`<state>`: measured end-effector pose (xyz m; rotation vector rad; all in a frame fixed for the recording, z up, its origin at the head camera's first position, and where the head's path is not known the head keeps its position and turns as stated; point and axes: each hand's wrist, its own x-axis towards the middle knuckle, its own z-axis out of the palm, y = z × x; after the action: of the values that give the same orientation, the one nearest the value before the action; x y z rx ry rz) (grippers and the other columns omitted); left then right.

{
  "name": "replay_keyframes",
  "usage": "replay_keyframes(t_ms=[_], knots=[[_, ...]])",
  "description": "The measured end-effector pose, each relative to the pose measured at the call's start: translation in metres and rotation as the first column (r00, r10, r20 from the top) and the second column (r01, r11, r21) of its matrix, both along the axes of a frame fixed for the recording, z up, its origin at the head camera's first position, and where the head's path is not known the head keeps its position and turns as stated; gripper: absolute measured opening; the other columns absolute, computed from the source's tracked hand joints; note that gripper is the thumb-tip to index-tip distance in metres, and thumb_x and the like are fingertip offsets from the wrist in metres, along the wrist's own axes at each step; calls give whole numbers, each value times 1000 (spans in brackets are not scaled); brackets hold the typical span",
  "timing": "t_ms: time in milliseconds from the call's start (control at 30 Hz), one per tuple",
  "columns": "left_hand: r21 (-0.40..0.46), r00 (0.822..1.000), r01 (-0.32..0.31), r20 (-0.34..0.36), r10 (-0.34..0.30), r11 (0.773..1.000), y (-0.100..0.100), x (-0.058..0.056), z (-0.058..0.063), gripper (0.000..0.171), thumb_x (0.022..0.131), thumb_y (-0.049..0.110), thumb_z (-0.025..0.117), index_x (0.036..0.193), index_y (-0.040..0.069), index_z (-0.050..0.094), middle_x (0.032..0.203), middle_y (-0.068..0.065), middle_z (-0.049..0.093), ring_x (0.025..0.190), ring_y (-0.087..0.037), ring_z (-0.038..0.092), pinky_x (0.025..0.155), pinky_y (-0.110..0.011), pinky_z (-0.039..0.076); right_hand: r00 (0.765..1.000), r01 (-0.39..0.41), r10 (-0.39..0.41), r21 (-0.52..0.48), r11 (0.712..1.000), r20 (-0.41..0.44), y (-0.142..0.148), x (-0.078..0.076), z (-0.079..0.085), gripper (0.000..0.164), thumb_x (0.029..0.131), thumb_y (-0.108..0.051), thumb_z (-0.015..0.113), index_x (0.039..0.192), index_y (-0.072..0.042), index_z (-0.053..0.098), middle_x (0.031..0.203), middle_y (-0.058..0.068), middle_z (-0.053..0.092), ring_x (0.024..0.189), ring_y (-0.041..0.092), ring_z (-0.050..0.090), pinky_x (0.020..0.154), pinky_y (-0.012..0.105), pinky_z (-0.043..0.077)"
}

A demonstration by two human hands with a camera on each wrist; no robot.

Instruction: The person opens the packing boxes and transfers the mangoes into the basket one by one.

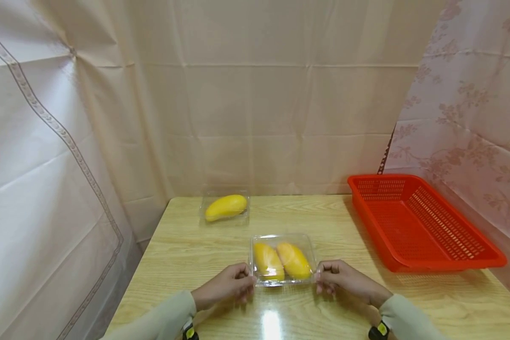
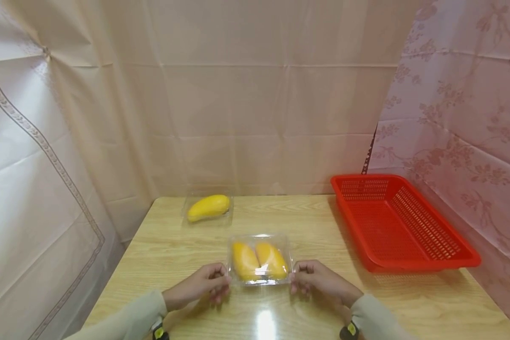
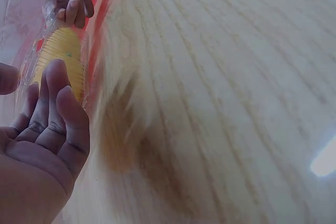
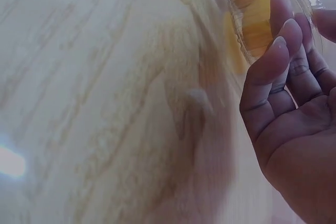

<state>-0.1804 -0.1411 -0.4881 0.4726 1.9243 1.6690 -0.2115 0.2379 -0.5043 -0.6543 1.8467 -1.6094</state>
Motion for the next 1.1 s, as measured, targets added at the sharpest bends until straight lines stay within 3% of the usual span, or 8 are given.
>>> replay_keyframes(t_ms=[467, 667, 1100], knots=[[-22, 1000, -23, 18, 23, 999, -2, 2, -3, 21, 105, 23, 62, 99, 4, 56, 93, -16, 69, 68, -17, 63, 59, -25, 50, 1000, -22, 22, 8, 1000, 5, -2, 1, -4, 26, 107, -18, 56, 104, 7, 61, 91, 11, 73, 70, 10, 56, 61, 22, 49], [-44, 1000, -30, 5, 31, 999, -1, 3, -4, 21, 105, 23, 61, 98, 4, 57, 90, -13, 69, 67, -16, 62, 58, -25, 49, 1000, -12, 12, 31, 999, 12, -3, 2, -7, 33, 107, -20, 56, 107, 13, 59, 93, 14, 72, 70, 11, 56, 61, 22, 49], [-30, 998, -42, 36, 43, 999, 0, 2, -5, 22, 106, 24, 59, 100, 3, 57, 89, -12, 69, 65, -16, 63, 58, -26, 49, 1000, -15, 15, 16, 1000, 5, -3, 2, -4, 34, 107, -20, 55, 108, 14, 58, 93, 16, 73, 69, 11, 55, 61, 23, 48]])
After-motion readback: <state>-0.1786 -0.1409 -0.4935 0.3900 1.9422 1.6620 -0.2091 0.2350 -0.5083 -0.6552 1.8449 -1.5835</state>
